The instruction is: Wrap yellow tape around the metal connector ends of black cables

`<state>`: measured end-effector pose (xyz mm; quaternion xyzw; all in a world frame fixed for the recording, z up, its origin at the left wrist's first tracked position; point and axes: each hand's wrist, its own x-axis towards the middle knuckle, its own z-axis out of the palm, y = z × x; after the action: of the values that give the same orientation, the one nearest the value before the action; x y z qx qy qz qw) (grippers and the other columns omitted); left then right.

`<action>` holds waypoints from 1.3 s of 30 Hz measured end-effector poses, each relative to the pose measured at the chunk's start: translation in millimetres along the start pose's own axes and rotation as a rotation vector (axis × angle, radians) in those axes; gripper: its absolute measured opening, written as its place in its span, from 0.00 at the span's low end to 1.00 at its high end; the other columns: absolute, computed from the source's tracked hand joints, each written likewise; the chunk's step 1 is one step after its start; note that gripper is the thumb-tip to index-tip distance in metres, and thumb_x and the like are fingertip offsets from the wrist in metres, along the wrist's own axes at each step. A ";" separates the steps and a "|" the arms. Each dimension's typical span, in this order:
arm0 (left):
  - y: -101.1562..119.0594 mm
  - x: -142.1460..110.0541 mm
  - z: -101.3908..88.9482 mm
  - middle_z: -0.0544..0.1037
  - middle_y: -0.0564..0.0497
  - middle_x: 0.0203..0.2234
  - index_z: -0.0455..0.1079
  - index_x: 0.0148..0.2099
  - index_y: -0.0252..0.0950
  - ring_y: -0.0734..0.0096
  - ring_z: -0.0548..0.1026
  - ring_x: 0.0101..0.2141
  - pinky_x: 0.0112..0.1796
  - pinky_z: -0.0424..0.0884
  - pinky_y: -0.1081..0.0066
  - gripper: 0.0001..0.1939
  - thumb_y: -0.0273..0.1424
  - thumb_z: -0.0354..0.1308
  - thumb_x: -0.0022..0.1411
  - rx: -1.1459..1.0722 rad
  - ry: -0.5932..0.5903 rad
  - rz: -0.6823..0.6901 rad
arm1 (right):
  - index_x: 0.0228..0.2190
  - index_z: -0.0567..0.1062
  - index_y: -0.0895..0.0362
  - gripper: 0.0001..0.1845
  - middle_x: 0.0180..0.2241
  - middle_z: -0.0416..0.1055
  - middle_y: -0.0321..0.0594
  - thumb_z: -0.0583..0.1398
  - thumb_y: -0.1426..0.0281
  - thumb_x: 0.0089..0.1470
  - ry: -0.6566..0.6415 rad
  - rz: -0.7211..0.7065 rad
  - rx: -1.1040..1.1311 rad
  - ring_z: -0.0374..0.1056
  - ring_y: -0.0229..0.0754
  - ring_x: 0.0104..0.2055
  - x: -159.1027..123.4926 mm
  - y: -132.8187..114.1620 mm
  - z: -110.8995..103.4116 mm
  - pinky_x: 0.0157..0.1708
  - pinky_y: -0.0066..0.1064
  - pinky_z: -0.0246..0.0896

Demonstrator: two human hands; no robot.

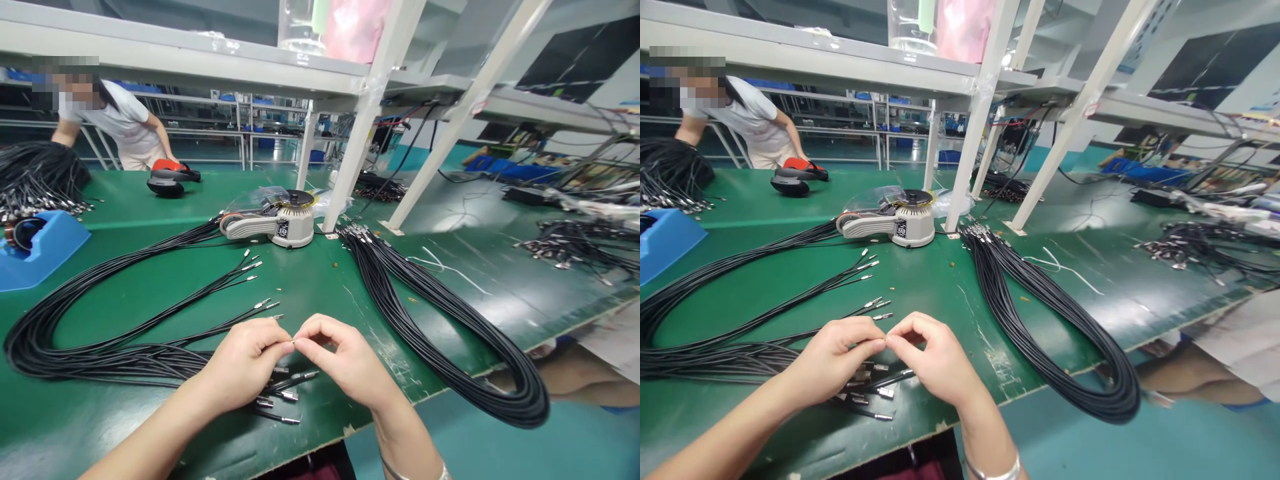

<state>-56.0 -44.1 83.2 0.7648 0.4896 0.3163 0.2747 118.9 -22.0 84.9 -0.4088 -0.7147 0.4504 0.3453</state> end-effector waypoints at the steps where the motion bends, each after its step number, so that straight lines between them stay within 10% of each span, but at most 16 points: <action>1: -0.7 0.2 1.2 0.74 0.53 0.23 0.75 0.28 0.37 0.73 0.70 0.26 0.30 0.64 0.74 0.13 0.28 0.52 0.62 -0.015 0.001 -0.006 | 0.25 0.75 0.56 0.08 0.27 0.71 0.35 0.59 0.68 0.52 0.006 0.001 -0.013 0.66 0.39 0.30 -0.5 0.6 -0.6 0.31 0.29 0.60; 10: -4.6 5.5 11.5 0.77 0.53 0.24 0.78 0.30 0.37 0.73 0.74 0.27 0.31 0.68 0.75 0.05 0.26 0.60 0.55 -0.151 0.191 -0.069 | 0.25 0.73 0.57 0.07 0.27 0.70 0.35 0.58 0.69 0.54 0.037 -0.055 -0.063 0.65 0.37 0.30 5.2 14.6 1.5 0.31 0.27 0.59; 16: -4.8 -4.4 -26.4 0.78 0.52 0.33 0.76 0.37 0.38 0.71 0.74 0.35 0.40 0.69 0.72 0.07 0.31 0.56 0.59 -0.036 0.457 -0.075 | 0.25 0.74 0.58 0.09 0.24 0.70 0.35 0.59 0.66 0.51 0.084 0.119 0.080 0.65 0.37 0.28 10.5 24.3 6.0 0.30 0.27 0.59; 24: -33.1 -30.0 -20.0 0.77 0.50 0.38 0.72 0.44 0.37 0.67 0.71 0.41 0.44 0.66 0.68 0.11 0.32 0.50 0.64 0.225 -0.045 -0.132 | 0.24 0.74 0.59 0.09 0.23 0.70 0.34 0.60 0.65 0.49 0.086 0.167 0.137 0.65 0.37 0.27 8.2 24.7 7.5 0.30 0.28 0.59; 39: -6.9 -0.9 -1.7 0.76 0.53 0.29 0.71 0.33 0.36 0.73 0.71 0.31 0.34 0.64 0.76 0.11 0.32 0.48 0.62 -0.004 -0.181 -0.208 | 0.24 0.75 0.59 0.09 0.22 0.69 0.34 0.60 0.66 0.48 0.058 0.169 0.134 0.64 0.37 0.27 -0.8 21.1 8.5 0.30 0.28 0.59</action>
<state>-61.5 -42.2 79.0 0.7349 0.5386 0.2169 0.3504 117.7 -20.3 62.3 -0.4565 -0.6356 0.5127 0.3532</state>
